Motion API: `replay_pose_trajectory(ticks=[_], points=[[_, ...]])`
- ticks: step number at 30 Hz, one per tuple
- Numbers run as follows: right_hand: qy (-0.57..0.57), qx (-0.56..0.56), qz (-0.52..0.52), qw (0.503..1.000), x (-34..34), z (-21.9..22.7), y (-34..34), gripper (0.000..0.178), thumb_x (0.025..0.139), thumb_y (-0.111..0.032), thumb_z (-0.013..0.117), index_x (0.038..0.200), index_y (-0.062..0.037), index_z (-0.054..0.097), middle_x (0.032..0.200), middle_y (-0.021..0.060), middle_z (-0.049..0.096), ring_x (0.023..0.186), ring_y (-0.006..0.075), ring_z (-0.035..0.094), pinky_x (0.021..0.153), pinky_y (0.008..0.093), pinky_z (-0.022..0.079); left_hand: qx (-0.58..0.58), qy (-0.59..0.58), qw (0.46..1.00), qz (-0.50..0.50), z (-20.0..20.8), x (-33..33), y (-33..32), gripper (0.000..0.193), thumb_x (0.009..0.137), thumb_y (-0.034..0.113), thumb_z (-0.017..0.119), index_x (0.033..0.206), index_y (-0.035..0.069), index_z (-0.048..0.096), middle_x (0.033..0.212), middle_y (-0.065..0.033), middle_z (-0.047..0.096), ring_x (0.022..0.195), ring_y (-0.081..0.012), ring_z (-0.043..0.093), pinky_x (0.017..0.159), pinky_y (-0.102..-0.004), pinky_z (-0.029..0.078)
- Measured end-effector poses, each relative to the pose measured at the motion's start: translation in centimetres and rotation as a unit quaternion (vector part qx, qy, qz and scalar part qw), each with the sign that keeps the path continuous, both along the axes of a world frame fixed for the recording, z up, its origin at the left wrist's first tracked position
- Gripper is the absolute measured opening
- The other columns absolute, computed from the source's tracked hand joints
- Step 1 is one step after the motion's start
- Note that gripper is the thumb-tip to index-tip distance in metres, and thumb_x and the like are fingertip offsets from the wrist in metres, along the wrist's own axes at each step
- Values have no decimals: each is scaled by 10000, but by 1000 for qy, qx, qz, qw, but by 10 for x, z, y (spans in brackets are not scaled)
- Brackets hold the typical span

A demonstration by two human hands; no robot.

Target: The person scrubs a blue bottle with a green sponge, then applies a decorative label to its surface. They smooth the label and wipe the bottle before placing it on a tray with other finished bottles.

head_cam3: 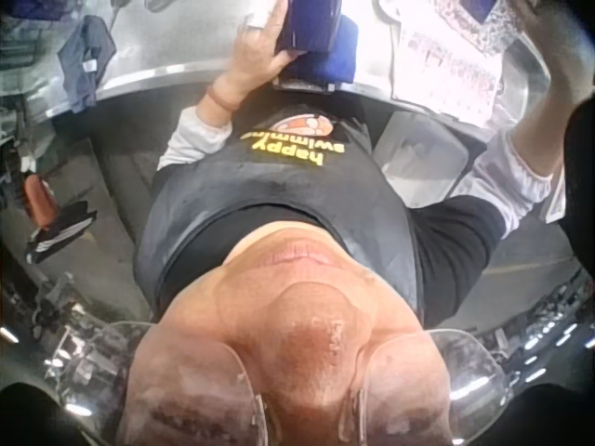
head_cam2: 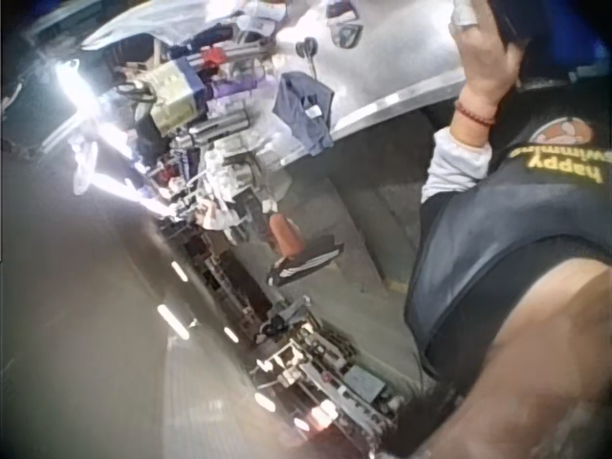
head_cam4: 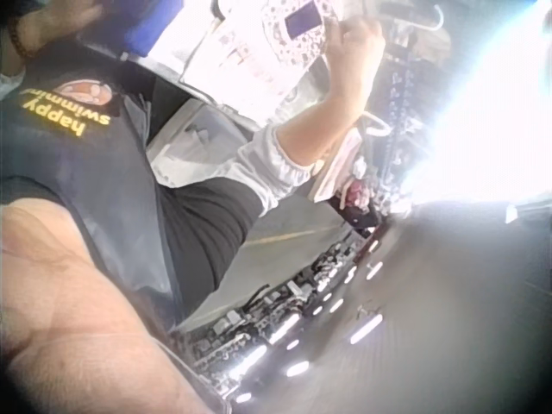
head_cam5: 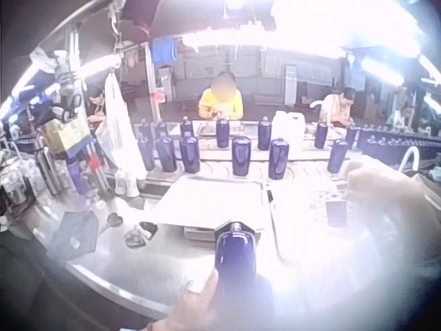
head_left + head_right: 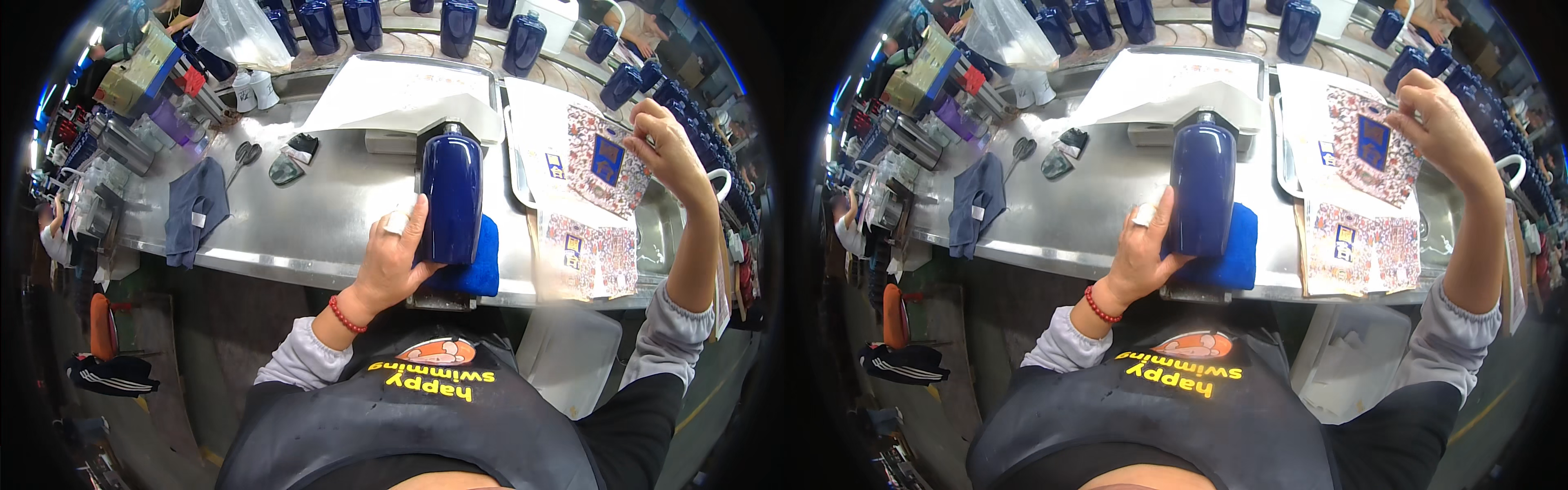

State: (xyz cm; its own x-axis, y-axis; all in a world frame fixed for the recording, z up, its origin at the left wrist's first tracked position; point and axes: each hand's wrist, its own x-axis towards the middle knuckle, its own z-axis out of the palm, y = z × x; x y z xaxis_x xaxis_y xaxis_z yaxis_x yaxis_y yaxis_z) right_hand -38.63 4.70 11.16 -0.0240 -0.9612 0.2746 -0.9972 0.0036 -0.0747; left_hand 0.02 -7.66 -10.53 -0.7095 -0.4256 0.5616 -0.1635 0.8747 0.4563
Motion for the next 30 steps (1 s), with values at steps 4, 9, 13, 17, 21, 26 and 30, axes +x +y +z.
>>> replay_pose_trajectory(ticks=[4, 9, 13, 17, 21, 26, 30], points=[[48, -6, 64, 997, 31, 2, -13, 286, 872, -83, 737, 777, 13, 484, 997, 114, 536, 903, 279, 528, 807, 378, 459, -3, -6, 1000, -9, -2, 2, -3, 956, 805, 270, 830, 1551, -52, 326, 1363, -292, 559, 1110, -447, 581, 1013, -501, 416], [40, -48, 143, 988, 63, 5, -25, 280, 869, -115, 747, 766, -5, 511, 986, 125, 583, 885, 299, 577, 759, 394, 459, 35, -26, 999, -29, 3, 5, -5, 1040, 747, 258, 868, 1562, -45, 297, 1463, -305, 467, 1238, -462, 518, 1086, -503, 372], [63, -77, 210, 973, 82, 11, -27, 267, 860, -111, 754, 772, -17, 520, 988, 117, 582, 881, 304, 581, 748, 396, 454, 89, -20, 992, -82, 31, 0, -27, 1077, 820, 529, 781, 1568, -42, 256, 1536, -309, 375, 1410, -454, 389, 1190, -503, 266], [19, -11, 256, 966, 91, 23, -26, 272, 879, -181, 780, 796, -55, 555, 1155, 175, 600, 967, 251, 630, 671, 342, 516, 231, 69, 959, -146, 78, -30, -55, 964, 859, 573, 748, 1498, -42, 371, 1487, -277, 427, 1401, -377, 413, 1177, -437, 306], [11, -44, 299, 953, 93, 22, -33, 310, 938, -259, 735, 805, -57, 542, 1161, 142, 597, 963, 214, 624, 694, 321, 514, 423, 141, 857, -258, 115, -42, -52, 353, 972, 295, 711, 1165, 11, 627, 1025, -39, 682, 976, -85, 605, 893, -251, 488], [-208, 45, 235, 948, 98, -31, -65, 358, 975, -316, 684, 789, -37, 560, 1082, 106, 598, 854, 164, 591, 681, 288, 498, 423, 154, 876, -175, 107, -36, -55, 183, 992, 210, 665, 985, 27, 669, 907, 2, 659, 844, -50, 575, 765, -216, 465], [-224, 82, 110, 965, 97, -94, -94, 319, 969, -265, 697, 826, -4, 585, 1066, 92, 637, 954, 214, 637, 798, 325, 522, 434, 130, 889, -65, 68, -44, -70, 206, 973, 196, 670, 902, 3, 659, 784, 29, 625, 721, -45, 540, 655, -219, 441]])
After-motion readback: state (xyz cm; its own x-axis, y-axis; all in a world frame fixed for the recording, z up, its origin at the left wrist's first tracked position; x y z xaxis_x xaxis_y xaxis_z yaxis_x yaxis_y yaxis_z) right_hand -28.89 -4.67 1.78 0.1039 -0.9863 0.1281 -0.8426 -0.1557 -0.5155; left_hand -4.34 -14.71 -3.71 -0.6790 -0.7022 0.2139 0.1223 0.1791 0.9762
